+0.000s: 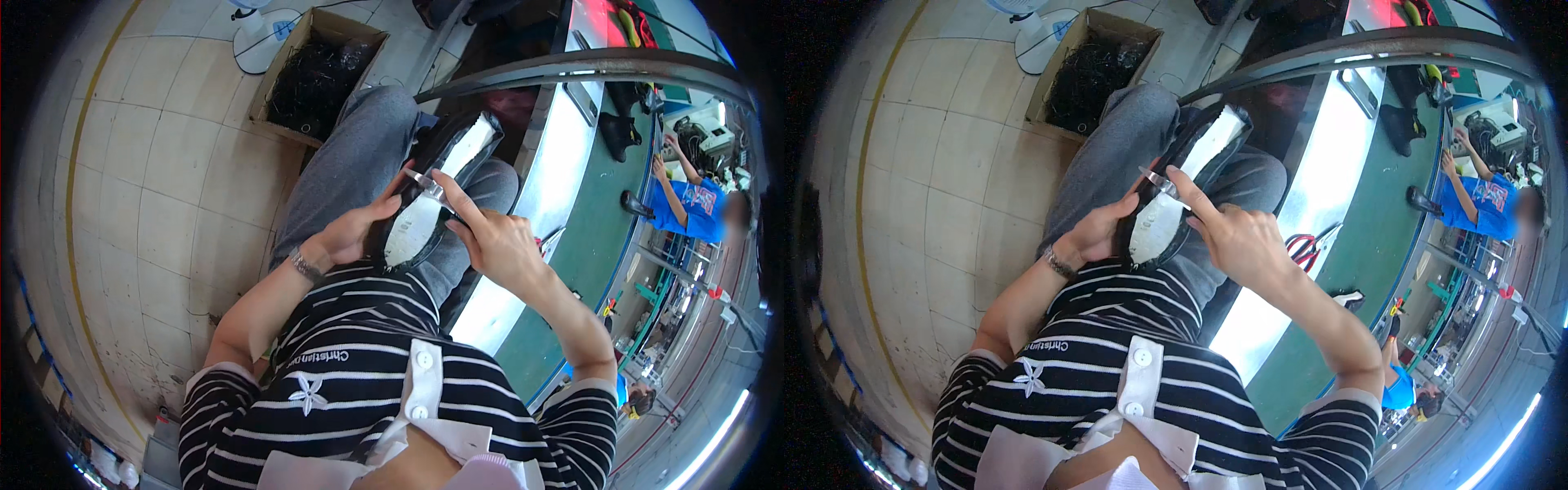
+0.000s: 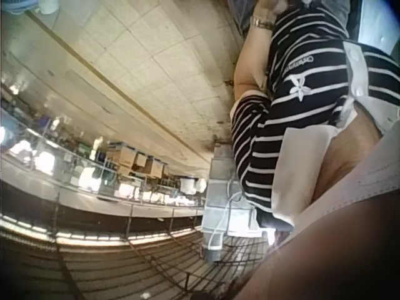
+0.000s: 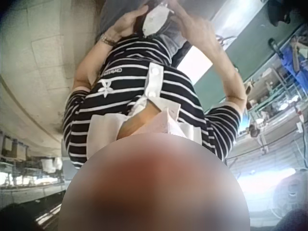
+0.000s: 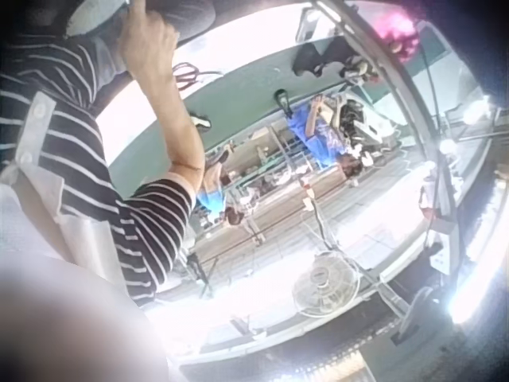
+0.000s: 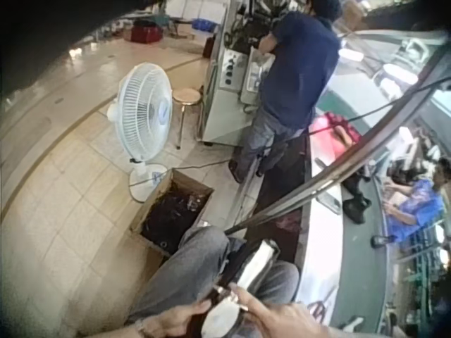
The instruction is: Manual lasting of shoes using pliers, hammers, and scissors on an assembly line.
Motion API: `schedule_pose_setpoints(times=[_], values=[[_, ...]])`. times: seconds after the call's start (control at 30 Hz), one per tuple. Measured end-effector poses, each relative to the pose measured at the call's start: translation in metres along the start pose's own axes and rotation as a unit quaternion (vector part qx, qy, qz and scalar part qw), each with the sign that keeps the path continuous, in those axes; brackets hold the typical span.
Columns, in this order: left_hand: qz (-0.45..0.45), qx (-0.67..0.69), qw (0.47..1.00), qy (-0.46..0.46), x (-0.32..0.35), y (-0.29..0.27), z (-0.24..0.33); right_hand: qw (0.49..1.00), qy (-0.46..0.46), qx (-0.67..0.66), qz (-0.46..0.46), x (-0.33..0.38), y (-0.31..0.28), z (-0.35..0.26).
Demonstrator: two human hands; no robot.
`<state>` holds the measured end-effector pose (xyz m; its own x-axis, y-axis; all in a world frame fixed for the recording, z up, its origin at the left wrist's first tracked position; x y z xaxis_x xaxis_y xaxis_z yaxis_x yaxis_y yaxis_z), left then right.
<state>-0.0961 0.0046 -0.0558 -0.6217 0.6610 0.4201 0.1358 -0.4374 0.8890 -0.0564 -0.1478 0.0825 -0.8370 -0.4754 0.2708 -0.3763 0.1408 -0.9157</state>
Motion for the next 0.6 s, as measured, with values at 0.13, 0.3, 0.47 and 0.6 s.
schedule_pose_setpoints(times=[0.13,0.3,0.47,0.6], values=[[0.080,-0.103,0.987,0.095,0.009,0.010,0.001,0.996,-0.030,0.017,0.077,0.001,-0.015,-0.012],[0.135,-0.229,0.949,0.166,0.005,0.008,-0.006,1.000,0.005,0.026,0.016,0.000,-0.007,-0.010],[0.079,-0.258,0.955,0.122,0.006,0.010,-0.003,0.978,-0.136,-0.009,0.159,0.012,-0.012,-0.030],[0.027,-0.337,0.920,0.200,0.004,0.006,0.009,0.990,-0.033,0.117,-0.068,0.009,0.003,-0.036]])
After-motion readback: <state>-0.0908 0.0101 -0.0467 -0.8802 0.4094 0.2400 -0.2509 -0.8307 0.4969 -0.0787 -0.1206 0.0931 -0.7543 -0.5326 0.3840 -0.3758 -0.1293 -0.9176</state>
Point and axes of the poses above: each hand's wrist, its own x-axis away from the middle knuckle, its own y-axis out of the palm, z = x × y, the point moved 4 cm from there along -x, towards the middle knuckle, and after that the axes turned 13 degrees about z, right-handed, at the moved point
